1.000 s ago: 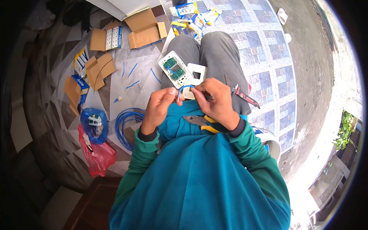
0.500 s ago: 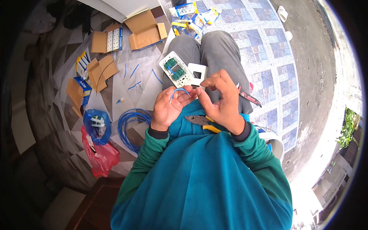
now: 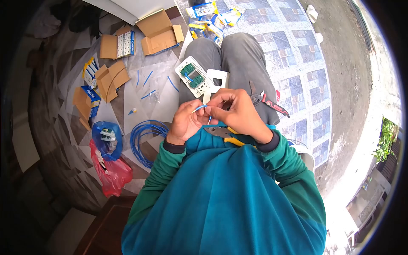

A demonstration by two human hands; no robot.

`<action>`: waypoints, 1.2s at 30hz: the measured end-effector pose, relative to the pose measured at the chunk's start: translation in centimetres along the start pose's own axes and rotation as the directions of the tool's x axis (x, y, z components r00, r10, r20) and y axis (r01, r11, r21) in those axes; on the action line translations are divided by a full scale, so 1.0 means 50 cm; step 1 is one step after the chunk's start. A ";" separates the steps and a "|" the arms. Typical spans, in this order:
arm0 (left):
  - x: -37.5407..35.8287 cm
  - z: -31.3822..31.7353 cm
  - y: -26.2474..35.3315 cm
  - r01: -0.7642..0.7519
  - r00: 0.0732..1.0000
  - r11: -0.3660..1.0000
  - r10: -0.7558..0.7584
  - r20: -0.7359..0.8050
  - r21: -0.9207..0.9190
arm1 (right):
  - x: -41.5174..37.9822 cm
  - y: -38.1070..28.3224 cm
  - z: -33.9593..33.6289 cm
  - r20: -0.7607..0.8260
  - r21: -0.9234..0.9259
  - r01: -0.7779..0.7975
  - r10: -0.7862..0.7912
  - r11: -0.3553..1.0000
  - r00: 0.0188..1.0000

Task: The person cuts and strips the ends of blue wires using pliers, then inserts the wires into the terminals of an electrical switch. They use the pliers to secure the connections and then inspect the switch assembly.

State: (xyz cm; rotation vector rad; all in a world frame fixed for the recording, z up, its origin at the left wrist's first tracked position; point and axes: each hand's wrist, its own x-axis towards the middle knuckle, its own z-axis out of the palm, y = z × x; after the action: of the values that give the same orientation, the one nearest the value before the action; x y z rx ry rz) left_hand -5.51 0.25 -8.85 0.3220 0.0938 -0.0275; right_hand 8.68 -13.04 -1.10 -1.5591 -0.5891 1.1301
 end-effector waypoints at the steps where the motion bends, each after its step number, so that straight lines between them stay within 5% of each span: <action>1: 0.002 -0.003 0.006 0.071 0.994 0.989 -0.060 0.088 -0.129 | 0.000 0.007 -0.001 0.019 0.211 -0.122 0.121 0.970 0.993; 2: -0.002 0.001 0.006 0.070 0.994 0.989 -0.058 0.092 -0.128 | 0.001 0.011 -0.003 0.017 0.207 -0.119 0.118 0.971 0.993; 3: -0.007 0.021 0.009 -0.085 0.994 0.969 0.099 -0.048 0.232 | 0.001 0.015 -0.004 -0.021 0.300 -0.133 0.146 0.945 0.989; 4: -0.010 0.031 0.010 -0.171 0.949 0.800 0.291 -0.123 0.575 | -0.001 0.020 -0.003 -0.056 0.392 -0.143 0.179 0.909 0.982; 5: -0.008 0.031 0.008 -0.172 0.949 0.800 0.291 -0.122 0.574 | -0.002 0.026 0.000 -0.058 0.391 -0.143 0.179 0.909 0.982; 7: -0.002 0.036 0.001 -0.339 0.846 0.328 0.517 0.133 0.882 | -0.002 0.035 0.012 0.023 0.627 -0.184 0.218 0.757 0.976; 9: 0.001 0.041 -0.007 -0.345 0.834 0.414 0.547 0.072 0.842 | -0.006 0.037 0.023 0.060 0.657 -0.226 0.249 0.719 0.967; 11: 0.008 0.036 0.001 -0.341 0.848 0.281 0.504 0.164 0.897 | -0.006 0.037 0.032 0.095 0.685 -0.257 0.267 0.681 0.959; 18: -0.003 0.045 -0.023 -0.322 0.906 0.700 0.422 -0.006 0.638 | -0.016 0.039 0.039 0.156 0.713 -0.308 0.287 0.629 0.945; 21: -0.009 0.031 -0.022 -0.322 0.917 0.706 0.398 0.023 0.630 | -0.016 0.044 0.043 0.190 0.736 -0.351 0.320 0.579 0.928; 23: 0.001 0.053 -0.031 -0.308 0.867 0.699 0.485 -0.111 0.646 | -0.020 0.042 0.046 0.036 0.516 -0.254 0.276 0.818 0.961; 24: 0.006 0.068 -0.033 -0.290 0.791 0.694 0.561 -0.243 0.660 | -0.021 0.041 0.052 0.041 0.514 -0.257 0.275 0.819 0.960; 25: 0.006 0.074 -0.037 -0.289 0.788 0.693 0.564 -0.248 0.660 | -0.024 0.040 0.060 -0.129 0.220 0.005 0.024 0.976 0.991; 26: 0.009 0.077 -0.040 -0.240 0.791 0.720 0.534 -0.298 0.651 | -0.025 0.039 0.063 -0.204 -0.130 0.249 -0.272 0.960 0.940; 30: 0.020 0.099 -0.038 -0.202 0.805 0.824 0.448 -0.390 0.529 | -0.017 0.053 0.045 -0.115 -0.093 0.245 -0.255 0.965 0.960; 32: 0.022 0.101 -0.042 -0.226 0.806 0.861 0.428 -0.409 0.455 | -0.016 0.060 0.043 -0.163 0.260 0.140 -0.100 0.956 0.982; 36: 0.018 0.095 -0.049 -0.162 0.777 0.738 0.505 -0.376 0.655 | -0.025 0.050 0.046 -0.150 0.272 0.097 -0.057 0.958 0.987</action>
State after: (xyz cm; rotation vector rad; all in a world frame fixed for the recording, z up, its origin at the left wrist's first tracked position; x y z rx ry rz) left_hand -4.29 -3.61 -5.21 0.9816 0.5963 0.4313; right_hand 5.65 -13.79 -2.92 -1.3479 -0.3742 0.9878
